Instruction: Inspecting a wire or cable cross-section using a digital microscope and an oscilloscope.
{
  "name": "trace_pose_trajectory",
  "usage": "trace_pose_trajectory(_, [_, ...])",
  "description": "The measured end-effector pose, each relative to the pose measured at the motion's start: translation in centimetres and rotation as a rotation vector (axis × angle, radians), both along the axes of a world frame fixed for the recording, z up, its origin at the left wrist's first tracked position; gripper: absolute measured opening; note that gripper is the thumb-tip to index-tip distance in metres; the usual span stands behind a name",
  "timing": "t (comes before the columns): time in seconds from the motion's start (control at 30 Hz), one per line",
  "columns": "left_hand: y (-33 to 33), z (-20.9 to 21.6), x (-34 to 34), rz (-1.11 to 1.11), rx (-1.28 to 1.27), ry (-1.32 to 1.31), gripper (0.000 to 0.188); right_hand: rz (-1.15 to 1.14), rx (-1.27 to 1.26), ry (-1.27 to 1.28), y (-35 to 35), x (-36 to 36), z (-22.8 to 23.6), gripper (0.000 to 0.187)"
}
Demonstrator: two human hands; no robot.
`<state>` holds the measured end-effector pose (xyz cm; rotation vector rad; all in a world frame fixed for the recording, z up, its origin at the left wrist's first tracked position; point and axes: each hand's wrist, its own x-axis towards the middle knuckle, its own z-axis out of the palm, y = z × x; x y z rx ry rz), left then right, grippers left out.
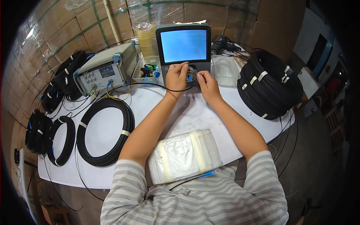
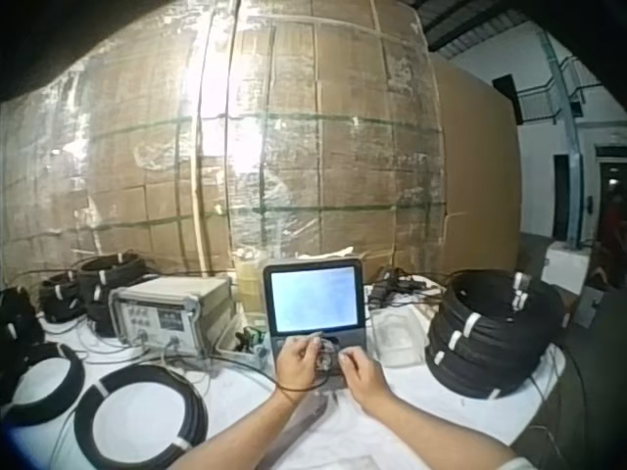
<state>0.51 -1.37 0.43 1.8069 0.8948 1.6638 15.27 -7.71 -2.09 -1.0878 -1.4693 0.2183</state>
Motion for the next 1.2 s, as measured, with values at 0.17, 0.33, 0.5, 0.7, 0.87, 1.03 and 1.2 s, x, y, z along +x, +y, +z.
trace_pose_trajectory(0.17, [-0.3,0.2,-0.7,0.001,0.041,0.104,0.023,0.013,-0.009,0.004,-0.1,0.0,-0.1,0.023])
trace_pose_trajectory(0.33, [0.2,-0.4,-0.4,0.013,0.002,0.044,0.020,0.017,-0.032,0.007,-0.2,-0.1,0.0,0.024])
trace_pose_trajectory(0.5, [0.3,-0.4,-0.2,-0.036,0.018,-0.022,0.021,0.015,-0.018,0.014,0.0,0.1,-0.2,0.025])
trace_pose_trajectory(0.7, [0.3,-0.3,-0.3,-0.041,0.004,-0.001,0.022,0.017,-0.035,0.032,0.2,0.3,-0.3,0.029])
trace_pose_trajectory(0.87, [0.6,-0.6,-0.4,-0.046,-0.050,-0.047,0.023,0.023,-0.046,0.043,0.4,0.1,-0.4,0.032])
trace_pose_trajectory(1.03, [-0.3,-0.1,-0.1,0.005,-0.048,-0.026,0.024,0.061,-0.061,0.090,0.8,0.4,-0.6,0.033])
trace_pose_trajectory(1.2, [-0.3,0.0,-0.7,-0.029,0.034,0.014,0.024,0.054,-0.084,0.086,0.9,0.5,-0.7,0.033])
